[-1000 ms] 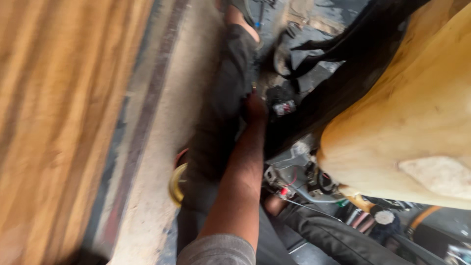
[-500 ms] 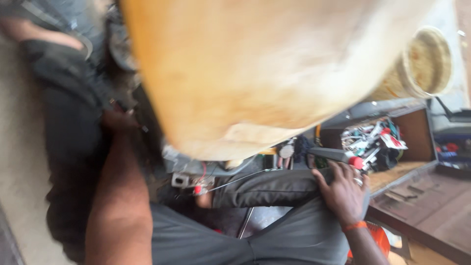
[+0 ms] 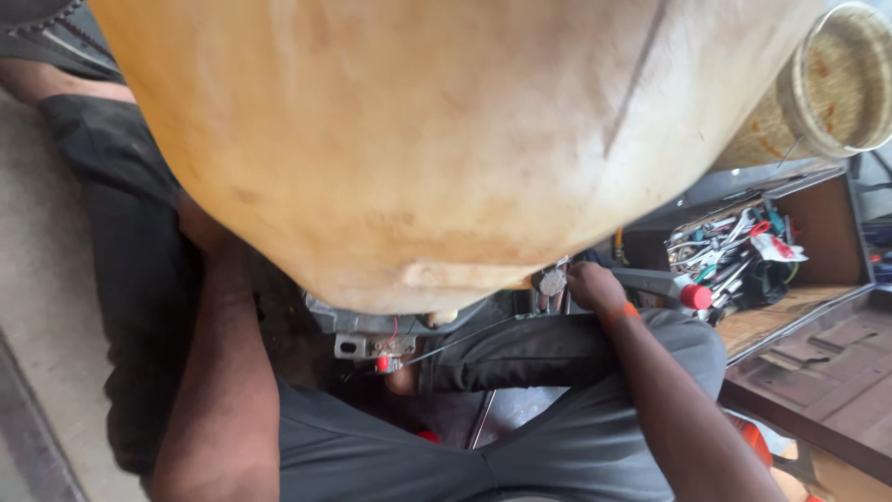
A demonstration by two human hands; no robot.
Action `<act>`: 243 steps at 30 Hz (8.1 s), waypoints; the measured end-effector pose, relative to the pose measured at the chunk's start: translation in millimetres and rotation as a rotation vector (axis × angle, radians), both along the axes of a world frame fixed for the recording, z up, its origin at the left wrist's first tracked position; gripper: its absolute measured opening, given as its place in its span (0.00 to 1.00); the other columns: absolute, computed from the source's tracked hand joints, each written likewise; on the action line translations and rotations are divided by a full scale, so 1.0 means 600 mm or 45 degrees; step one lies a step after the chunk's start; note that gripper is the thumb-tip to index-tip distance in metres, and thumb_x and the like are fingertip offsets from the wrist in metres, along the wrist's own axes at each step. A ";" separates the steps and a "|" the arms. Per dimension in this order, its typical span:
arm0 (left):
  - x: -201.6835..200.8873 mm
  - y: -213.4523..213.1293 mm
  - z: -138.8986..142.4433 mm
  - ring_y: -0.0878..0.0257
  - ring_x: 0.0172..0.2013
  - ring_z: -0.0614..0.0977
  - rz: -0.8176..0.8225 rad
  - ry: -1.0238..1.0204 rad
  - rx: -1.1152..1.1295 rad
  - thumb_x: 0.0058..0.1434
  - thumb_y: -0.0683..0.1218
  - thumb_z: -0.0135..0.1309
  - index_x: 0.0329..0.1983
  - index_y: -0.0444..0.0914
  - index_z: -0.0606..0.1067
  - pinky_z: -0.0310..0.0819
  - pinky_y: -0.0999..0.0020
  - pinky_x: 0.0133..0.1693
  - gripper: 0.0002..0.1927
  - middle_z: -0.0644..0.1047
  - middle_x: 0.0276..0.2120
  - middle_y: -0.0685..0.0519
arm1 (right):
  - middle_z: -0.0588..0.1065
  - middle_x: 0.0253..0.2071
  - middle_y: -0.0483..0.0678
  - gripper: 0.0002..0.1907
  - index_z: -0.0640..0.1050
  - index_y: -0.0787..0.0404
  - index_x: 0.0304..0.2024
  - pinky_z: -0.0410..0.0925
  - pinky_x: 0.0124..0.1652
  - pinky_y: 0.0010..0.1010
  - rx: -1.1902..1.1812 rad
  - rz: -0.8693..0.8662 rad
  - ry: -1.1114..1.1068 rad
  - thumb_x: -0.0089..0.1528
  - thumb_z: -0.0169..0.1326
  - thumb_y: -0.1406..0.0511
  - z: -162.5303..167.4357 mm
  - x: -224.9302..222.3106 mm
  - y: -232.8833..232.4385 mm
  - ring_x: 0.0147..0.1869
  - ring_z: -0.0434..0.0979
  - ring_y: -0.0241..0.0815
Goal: The person is repairing a motorcycle by adjusting and connecting wires near the fuel tank. They use a screwdriver to manipulate components and handle small parts with both hands.
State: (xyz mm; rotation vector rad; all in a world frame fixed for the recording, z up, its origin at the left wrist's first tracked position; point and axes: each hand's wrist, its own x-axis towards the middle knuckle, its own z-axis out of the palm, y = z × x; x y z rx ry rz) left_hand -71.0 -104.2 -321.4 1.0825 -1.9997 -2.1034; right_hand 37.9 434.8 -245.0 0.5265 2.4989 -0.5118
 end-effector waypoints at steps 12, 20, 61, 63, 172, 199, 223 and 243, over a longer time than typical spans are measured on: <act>0.278 -0.010 0.312 0.73 0.20 0.66 0.132 0.262 0.040 0.76 0.46 0.50 0.50 0.39 0.78 0.54 0.78 0.20 0.09 0.71 0.26 0.58 | 0.71 0.59 0.60 0.28 0.68 0.60 0.63 0.72 0.54 0.57 -0.452 -0.903 -0.216 0.67 0.53 0.52 -0.093 -0.031 -0.024 0.61 0.76 0.62; 0.423 0.153 0.357 0.70 0.25 0.73 -0.143 0.252 0.392 0.68 0.41 0.51 0.49 0.34 0.77 0.67 0.77 0.28 0.09 0.77 0.30 0.54 | 0.62 0.65 0.62 0.29 0.63 0.57 0.70 0.71 0.59 0.57 -1.211 -1.412 -0.222 0.69 0.49 0.54 -0.064 -0.005 0.018 0.66 0.71 0.63; 0.533 0.276 0.480 0.65 0.28 0.85 -0.319 0.206 -0.315 0.66 0.40 0.55 0.47 0.34 0.76 0.80 0.70 0.31 0.08 0.85 0.35 0.49 | 0.69 0.66 0.47 0.21 0.78 0.59 0.60 0.63 0.65 0.36 -1.367 0.629 -0.046 0.66 0.53 0.60 0.299 0.291 -0.313 0.70 0.69 0.43; 0.539 0.258 0.486 0.65 0.32 0.87 -0.287 0.241 -0.352 0.67 0.41 0.55 0.45 0.33 0.75 0.81 0.70 0.32 0.07 0.85 0.34 0.49 | 0.69 0.65 0.47 0.20 0.78 0.59 0.58 0.64 0.64 0.37 -1.329 0.741 0.009 0.66 0.54 0.60 0.307 0.281 -0.339 0.70 0.69 0.44; 0.532 0.267 0.453 0.57 0.39 0.85 -0.339 0.404 -0.769 0.64 0.40 0.59 0.44 0.35 0.78 0.81 0.65 0.39 0.06 0.82 0.39 0.47 | 0.76 0.57 0.49 0.33 0.63 0.56 0.72 0.68 0.59 0.35 -1.194 0.565 0.203 0.65 0.56 0.64 0.286 0.294 -0.344 0.62 0.75 0.40; 0.527 0.272 0.452 0.68 0.25 0.82 -0.328 0.131 -0.376 0.63 0.42 0.58 0.40 0.34 0.76 0.77 0.70 0.28 0.06 0.80 0.24 0.53 | 0.76 0.62 0.53 0.31 0.65 0.57 0.70 0.68 0.60 0.37 -1.095 0.617 0.421 0.65 0.55 0.64 0.288 0.308 -0.360 0.67 0.76 0.48; 0.524 0.244 0.433 0.72 0.38 0.84 -0.630 0.140 0.296 0.68 0.44 0.51 0.46 0.33 0.77 0.81 0.76 0.42 0.10 0.82 0.36 0.54 | 0.76 0.41 0.46 0.20 0.68 0.61 0.63 0.66 0.28 0.18 -1.722 0.366 -0.068 0.70 0.52 0.62 0.218 0.300 -0.294 0.31 0.69 0.28; 0.659 0.301 0.483 0.63 0.35 0.75 -0.767 0.087 1.691 0.75 0.51 0.52 0.36 0.41 0.70 0.70 0.68 0.43 0.13 0.74 0.31 0.57 | 0.76 0.40 0.48 0.10 0.77 0.63 0.39 0.68 0.49 0.35 -1.857 1.414 0.141 0.69 0.56 0.61 0.431 0.288 -0.240 0.48 0.74 0.44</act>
